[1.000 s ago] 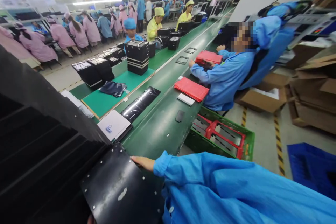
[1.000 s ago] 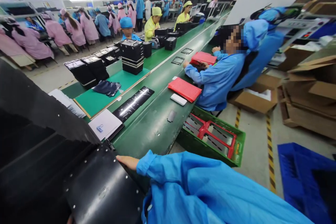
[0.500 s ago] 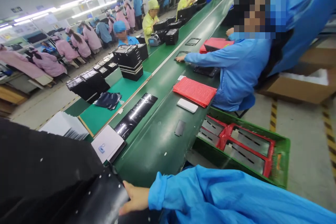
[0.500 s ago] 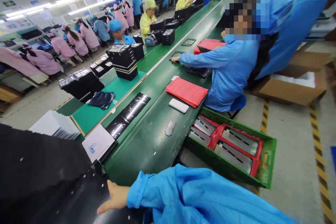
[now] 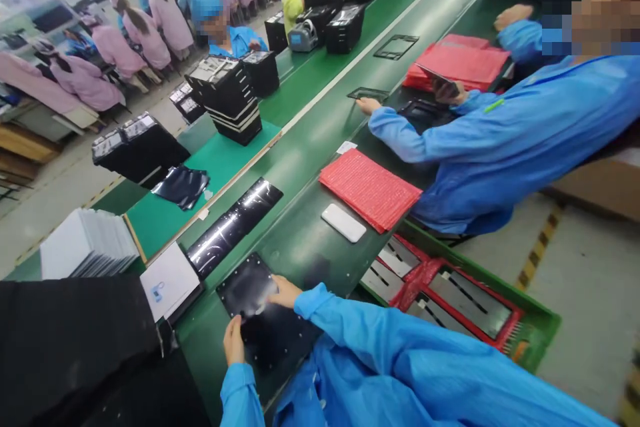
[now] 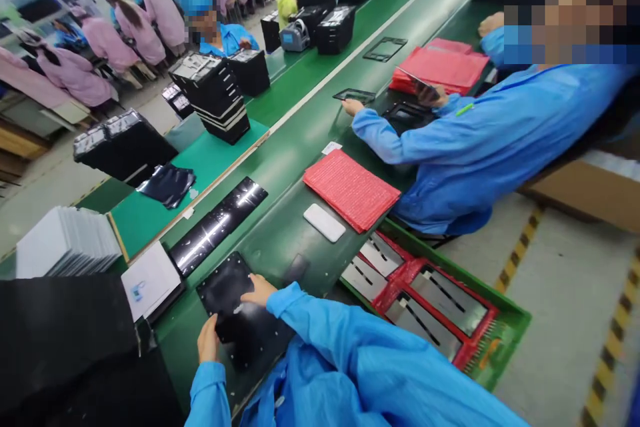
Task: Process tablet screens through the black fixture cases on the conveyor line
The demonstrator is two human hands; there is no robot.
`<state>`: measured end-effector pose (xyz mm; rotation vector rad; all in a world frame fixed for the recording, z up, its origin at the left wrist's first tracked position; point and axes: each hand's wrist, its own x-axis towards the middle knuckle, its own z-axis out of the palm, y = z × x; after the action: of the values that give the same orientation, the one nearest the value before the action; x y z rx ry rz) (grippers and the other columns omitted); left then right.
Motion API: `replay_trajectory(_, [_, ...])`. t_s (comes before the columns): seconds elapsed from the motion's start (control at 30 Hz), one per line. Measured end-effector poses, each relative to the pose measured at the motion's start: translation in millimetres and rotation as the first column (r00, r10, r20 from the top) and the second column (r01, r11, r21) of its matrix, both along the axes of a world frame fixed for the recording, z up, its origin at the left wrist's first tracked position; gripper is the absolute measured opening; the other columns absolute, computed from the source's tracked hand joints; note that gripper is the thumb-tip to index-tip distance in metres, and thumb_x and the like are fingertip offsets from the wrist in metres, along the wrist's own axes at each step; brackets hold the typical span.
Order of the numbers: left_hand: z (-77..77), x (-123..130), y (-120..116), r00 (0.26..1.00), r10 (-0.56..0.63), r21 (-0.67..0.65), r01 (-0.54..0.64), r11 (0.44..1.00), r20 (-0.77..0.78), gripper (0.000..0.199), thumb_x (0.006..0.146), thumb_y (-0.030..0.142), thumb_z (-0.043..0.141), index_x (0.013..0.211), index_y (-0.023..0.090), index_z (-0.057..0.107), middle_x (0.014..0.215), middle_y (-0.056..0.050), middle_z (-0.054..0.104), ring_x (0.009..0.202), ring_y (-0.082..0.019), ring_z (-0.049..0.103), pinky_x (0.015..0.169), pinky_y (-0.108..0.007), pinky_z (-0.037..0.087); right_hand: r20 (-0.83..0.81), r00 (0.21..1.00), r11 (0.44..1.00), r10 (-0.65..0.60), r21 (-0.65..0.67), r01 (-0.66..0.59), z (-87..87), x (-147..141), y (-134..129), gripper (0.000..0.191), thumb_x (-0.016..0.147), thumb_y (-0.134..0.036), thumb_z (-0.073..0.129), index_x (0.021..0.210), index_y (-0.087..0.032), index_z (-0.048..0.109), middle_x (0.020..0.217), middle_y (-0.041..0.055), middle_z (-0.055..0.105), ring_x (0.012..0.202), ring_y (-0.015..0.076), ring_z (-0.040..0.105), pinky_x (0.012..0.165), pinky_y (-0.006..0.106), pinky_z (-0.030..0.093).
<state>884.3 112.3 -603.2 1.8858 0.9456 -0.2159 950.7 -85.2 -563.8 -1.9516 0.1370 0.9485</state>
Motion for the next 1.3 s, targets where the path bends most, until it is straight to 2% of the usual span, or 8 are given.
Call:
replay_trajectory(0.1, [3.1,-3.8,-25.7,0.97,-0.242,0.222,0.239,0.945,-0.015,0.045,0.072,0.039,0.059,0.111,0.017,0.06,0.137,-0.018,0.049,0.134,-0.032,0.038,0.111,-0.044,0.029,0.161,0.962,0.975,0.221,-0.056,-0.214,-2.4,5.2,-53.6,0.086,0.067,-0.04,0.075,0.142,-0.017,0.04,0.152,0.0138,0.029,0.141,0.0323,0.019,0.115,0.045,0.014])
replay_trajectory(0.3, [8.4,-4.2,-122.1,0.759,-0.483,0.308,0.631,0.712,-0.437,0.095,0.068,0.048,0.068,0.145,0.009,0.026,0.153,-0.027,0.011,0.141,-0.046,0.004,0.106,-0.068,0.016,0.299,0.629,0.694,0.718,-0.381,-0.611,-17.3,14.1,-141.5,0.066,0.073,-0.033,0.073,0.134,-0.018,0.05,0.149,0.015,0.034,0.139,0.0359,0.021,0.112,0.055,0.017])
replay_trajectory(0.53, [7.5,-2.0,-134.3,0.687,-0.496,0.285,0.695,0.66,-0.531,0.102,0.067,0.043,0.07,0.146,0.004,0.02,0.152,-0.032,0.002,0.139,-0.05,0.0,0.105,-0.069,0.012,0.283,0.435,0.507,0.855,-0.63,-0.588,-15.3,25.7,-56.3,0.039,0.078,-0.019,0.067,0.113,-0.005,0.057,0.106,0.0185,0.06,0.101,0.028,0.056,0.088,0.04,0.046])
replay_trajectory(0.8, [24.4,5.2,-157.2,0.856,-0.314,0.345,0.465,0.815,-0.41,0.092,0.066,0.025,0.066,0.146,0.01,0.024,0.154,-0.026,0.011,0.142,-0.043,-0.001,0.109,-0.065,0.009,0.2,0.265,0.331,0.943,-0.616,-0.715,-18.6,60.8,-44.1,0.048,0.069,-0.034,0.078,0.108,-0.013,0.058,0.105,0.0136,0.059,0.096,0.0262,0.057,0.079,0.035,0.048])
replay_trajectory(0.9, [41.1,-19.5,-112.0,0.915,-0.338,0.196,0.382,0.903,-0.221,0.096,0.062,0.021,0.065,0.147,0.015,0.02,0.156,-0.021,0.01,0.143,-0.038,0.003,0.112,-0.058,0.015,0.221,0.335,0.393,0.916,-0.662,-0.638,-18.9,66.8,-59.2,0.056,0.072,-0.031,0.075,0.12,-0.014,0.053,0.119,0.0164,0.056,0.106,0.0295,0.054,0.086,0.039,0.047])
replay_trajectory(1.03, [56.2,-69.0,28.3,0.976,-0.208,-0.151,0.216,0.965,0.066,0.077,0.07,0.035,0.059,0.14,0.015,0.035,0.143,-0.015,0.043,0.132,-0.03,0.041,0.108,-0.039,0.036,0.335,0.393,0.503,0.857,-0.713,-0.488,-23.2,28.3,-69.0,0.072,0.073,-0.032,0.073,0.136,-0.015,0.043,0.143,0.0169,0.04,0.128,0.0346,0.038,0.103,0.047,0.035])
replay_trajectory(1.13, [50.9,-73.5,103.2,0.982,0.033,0.108,-0.014,0.994,-0.184,0.064,0.075,0.032,0.05,0.132,0.003,0.043,0.12,-0.022,0.058,0.116,-0.032,0.055,0.099,-0.041,0.044,0.357,0.382,0.517,0.852,-0.682,-0.517,-32.2,-21.5,-47.2,0.073,0.075,-0.035,0.068,0.14,-0.018,0.04,0.147,0.0143,0.038,0.133,0.0324,0.033,0.108,0.046,0.029])
replay_trajectory(1.3, [27.9,-44.2,77.4,0.922,0.068,0.493,0.141,0.858,-0.382,0.081,0.078,0.037,0.055,0.143,-0.001,0.024,0.136,-0.032,0.042,0.128,-0.041,0.042,0.1,-0.054,0.038,0.196,0.661,0.559,0.724,-0.727,-0.398,-44.8,-61.2,7.9,0.076,0.074,-0.037,0.067,0.138,-0.008,0.04,0.148,0.0241,0.031,0.134,0.038,0.033,0.106,0.05,0.03])
